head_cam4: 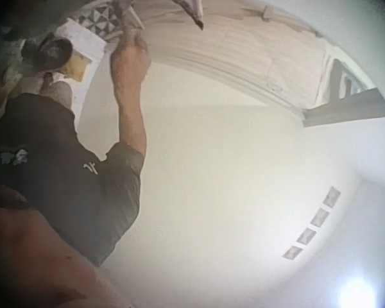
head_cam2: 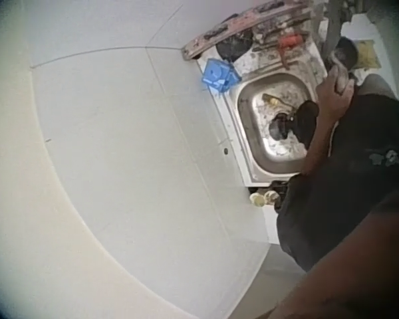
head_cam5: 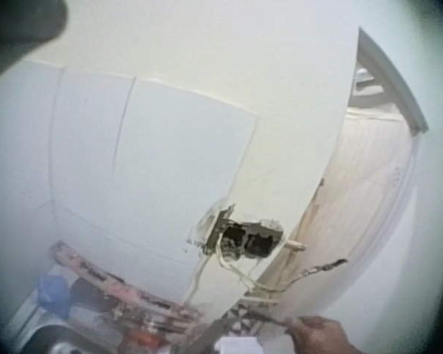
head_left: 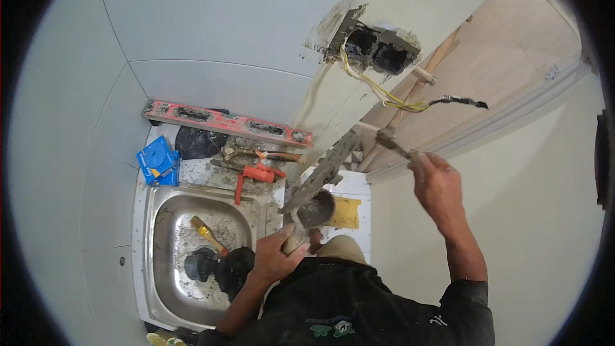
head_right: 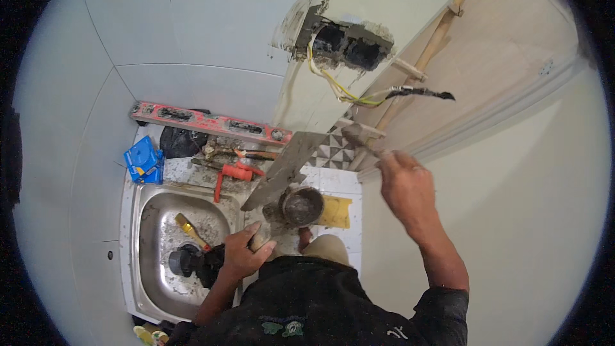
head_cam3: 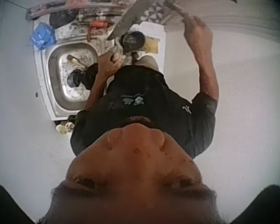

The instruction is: The recorder mixes mortar in a bucket and uses a trowel and spatula to plaster the wall area around installed electrical boxes.

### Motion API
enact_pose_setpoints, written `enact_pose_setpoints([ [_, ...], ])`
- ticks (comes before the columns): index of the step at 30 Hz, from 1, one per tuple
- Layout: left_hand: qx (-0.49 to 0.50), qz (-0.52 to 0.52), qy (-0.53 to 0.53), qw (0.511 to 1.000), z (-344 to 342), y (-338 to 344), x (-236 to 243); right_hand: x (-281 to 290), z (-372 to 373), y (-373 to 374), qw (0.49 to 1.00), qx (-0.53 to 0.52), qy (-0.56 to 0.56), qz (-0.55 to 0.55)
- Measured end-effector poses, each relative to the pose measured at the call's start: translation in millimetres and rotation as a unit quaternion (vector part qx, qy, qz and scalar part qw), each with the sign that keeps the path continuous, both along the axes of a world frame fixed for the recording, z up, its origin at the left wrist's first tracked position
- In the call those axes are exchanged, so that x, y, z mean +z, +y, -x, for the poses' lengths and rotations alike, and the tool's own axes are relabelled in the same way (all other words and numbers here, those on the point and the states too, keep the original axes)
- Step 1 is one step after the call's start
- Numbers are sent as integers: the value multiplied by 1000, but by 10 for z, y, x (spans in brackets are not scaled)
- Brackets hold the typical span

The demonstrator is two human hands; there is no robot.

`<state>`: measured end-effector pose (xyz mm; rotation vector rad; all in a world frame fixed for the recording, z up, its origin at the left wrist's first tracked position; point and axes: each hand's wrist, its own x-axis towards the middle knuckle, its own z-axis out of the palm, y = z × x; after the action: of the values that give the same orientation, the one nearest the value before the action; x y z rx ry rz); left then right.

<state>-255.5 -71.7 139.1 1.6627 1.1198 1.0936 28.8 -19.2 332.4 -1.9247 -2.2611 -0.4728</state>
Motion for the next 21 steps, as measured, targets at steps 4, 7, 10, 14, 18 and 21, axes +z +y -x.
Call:
enact_pose_setpoints([
  [4,6,61,-27,998,99,-41,-135,512,-391,296,991,-17,-80,-103],
  [7,5,106,-32,994,165,-13,-146,989,-336,642,968,39,-195,-151],
  [10,10,136,-39,990,176,-21,-244,1314,-122,1078,956,109,-251,-105],
  [14,16,152,-58,987,184,-11,-155,1454,151,1571,932,171,-315,-50],
  [18,17,163,-100,981,203,-28,-223,1479,336,1902,910,213,-355,-26],
  [21,18,172,-108,979,266,-44,-272,1478,450,2046,906,192,-378,-7],
])
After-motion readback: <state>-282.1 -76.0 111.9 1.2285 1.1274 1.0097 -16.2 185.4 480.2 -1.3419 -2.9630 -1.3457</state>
